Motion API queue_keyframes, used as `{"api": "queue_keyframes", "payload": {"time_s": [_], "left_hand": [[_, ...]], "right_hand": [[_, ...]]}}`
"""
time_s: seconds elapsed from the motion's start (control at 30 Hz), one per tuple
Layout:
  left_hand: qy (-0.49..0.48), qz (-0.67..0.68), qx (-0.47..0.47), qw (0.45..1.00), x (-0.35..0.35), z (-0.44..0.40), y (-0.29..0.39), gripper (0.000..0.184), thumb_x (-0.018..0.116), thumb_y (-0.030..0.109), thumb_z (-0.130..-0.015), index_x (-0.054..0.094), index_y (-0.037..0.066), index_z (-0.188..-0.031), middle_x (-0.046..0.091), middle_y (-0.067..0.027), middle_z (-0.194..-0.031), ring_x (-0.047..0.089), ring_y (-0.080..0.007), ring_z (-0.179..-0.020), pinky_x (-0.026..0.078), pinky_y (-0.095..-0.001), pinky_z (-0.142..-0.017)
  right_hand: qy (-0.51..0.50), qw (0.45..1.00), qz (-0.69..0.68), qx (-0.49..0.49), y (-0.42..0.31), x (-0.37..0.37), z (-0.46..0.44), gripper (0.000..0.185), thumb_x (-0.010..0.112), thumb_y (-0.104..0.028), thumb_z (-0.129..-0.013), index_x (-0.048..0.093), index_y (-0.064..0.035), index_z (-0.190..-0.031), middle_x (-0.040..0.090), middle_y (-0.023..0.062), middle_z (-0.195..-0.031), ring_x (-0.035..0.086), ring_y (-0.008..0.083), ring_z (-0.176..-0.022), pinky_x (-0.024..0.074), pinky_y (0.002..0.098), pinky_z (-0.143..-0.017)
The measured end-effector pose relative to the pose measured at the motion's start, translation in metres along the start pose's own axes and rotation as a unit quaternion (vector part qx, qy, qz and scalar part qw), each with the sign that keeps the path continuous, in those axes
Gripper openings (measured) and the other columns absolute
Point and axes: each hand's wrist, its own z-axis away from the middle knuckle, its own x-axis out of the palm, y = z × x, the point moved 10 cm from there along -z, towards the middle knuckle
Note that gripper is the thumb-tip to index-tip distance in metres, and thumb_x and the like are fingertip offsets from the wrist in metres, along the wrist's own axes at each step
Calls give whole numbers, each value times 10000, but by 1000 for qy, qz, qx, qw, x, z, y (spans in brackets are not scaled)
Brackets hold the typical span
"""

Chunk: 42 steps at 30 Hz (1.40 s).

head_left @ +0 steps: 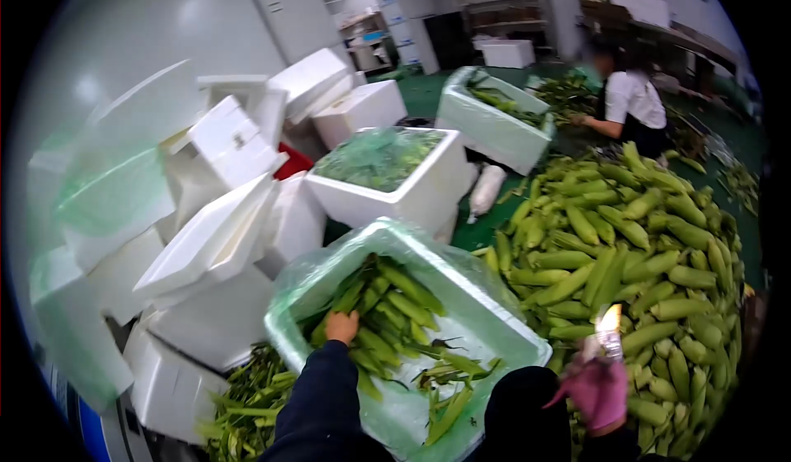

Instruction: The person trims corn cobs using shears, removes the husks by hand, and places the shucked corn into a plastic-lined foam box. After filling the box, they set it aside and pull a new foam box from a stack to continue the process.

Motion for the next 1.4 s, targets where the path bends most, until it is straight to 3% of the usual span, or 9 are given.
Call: {"api": "queue_keyframes", "payload": {"time_s": [0.17,0.33,0.6,0.67,0.73,0.87,1.07,1.17,1.4], "left_hand": [[74,-145,48,985,-2,22,30,491,749,413,-786,636,35,-1079,631,-149,-1093,569,-320,-1046,429,-465,-898],[182,-131,57,973,-33,28,24,573,820,332,-748,564,50,-1176,554,-153,-1120,517,-340,-1111,410,-455,-962],[-43,-97,38,994,-5,-1,1,764,894,423,-578,604,17,-1158,563,-183,-1118,518,-383,-1141,462,-467,-938],[46,-109,153,981,34,17,-1,795,876,447,-561,621,0,-1167,603,-225,-1178,587,-406,-1063,509,-492,-909],[-92,145,13,985,49,32,8,746,838,376,-653,591,-14,-1239,647,-206,-1163,636,-354,-1032,520,-459,-913],[-246,635,-64,729,-14,121,102,478,695,178,-860,563,-2,-1283,688,-108,-1118,667,-235,-973,550,-373,-864],[-335,868,-60,362,-151,179,149,713,535,739,-873,601,88,-1156,650,-123,-1132,649,-258,-1068,562,-401,-841],[-298,878,21,373,-219,192,150,783,507,767,-867,564,86,-1249,648,-181,-1188,673,-308,-1031,585,-471,-861],[-241,597,-68,763,-203,294,74,478,367,448,-1071,548,24,-1198,649,-116,-942,649,-209,-825,532,-335,-743]], "right_hand": [[-14,969,134,208,78,1,28,409,589,-196,-906,532,19,-1249,615,136,-982,607,311,-935,467,514,-940],[-58,969,102,216,85,12,41,514,626,-232,-930,474,40,-1339,596,122,-1033,601,254,-978,502,417,-930],[-10,982,33,185,97,-5,36,400,531,-216,-960,520,18,-1284,608,124,-974,598,292,-930,465,509,-934],[-23,983,33,179,94,-3,37,402,536,-222,-960,520,15,-1285,603,116,-967,592,286,-925,467,503,-927],[-19,981,26,190,95,-8,35,409,543,-233,-954,522,13,-1279,598,106,-961,581,275,-923,468,490,-925],[-20,974,83,211,91,8,40,415,545,-239,-951,506,18,-1275,589,105,-984,577,266,-934,463,469,-938],[-80,918,299,247,118,24,52,495,594,-147,-917,437,31,-1351,580,125,-1078,587,255,-993,489,397,-920],[-138,893,330,273,149,39,73,550,615,-157,-900,422,26,-1382,593,112,-1089,600,250,-991,514,383,-874],[-406,657,623,121,199,93,140,674,727,-89,-776,445,-31,-1385,589,65,-1053,577,173,-908,473,297,-839]]}}
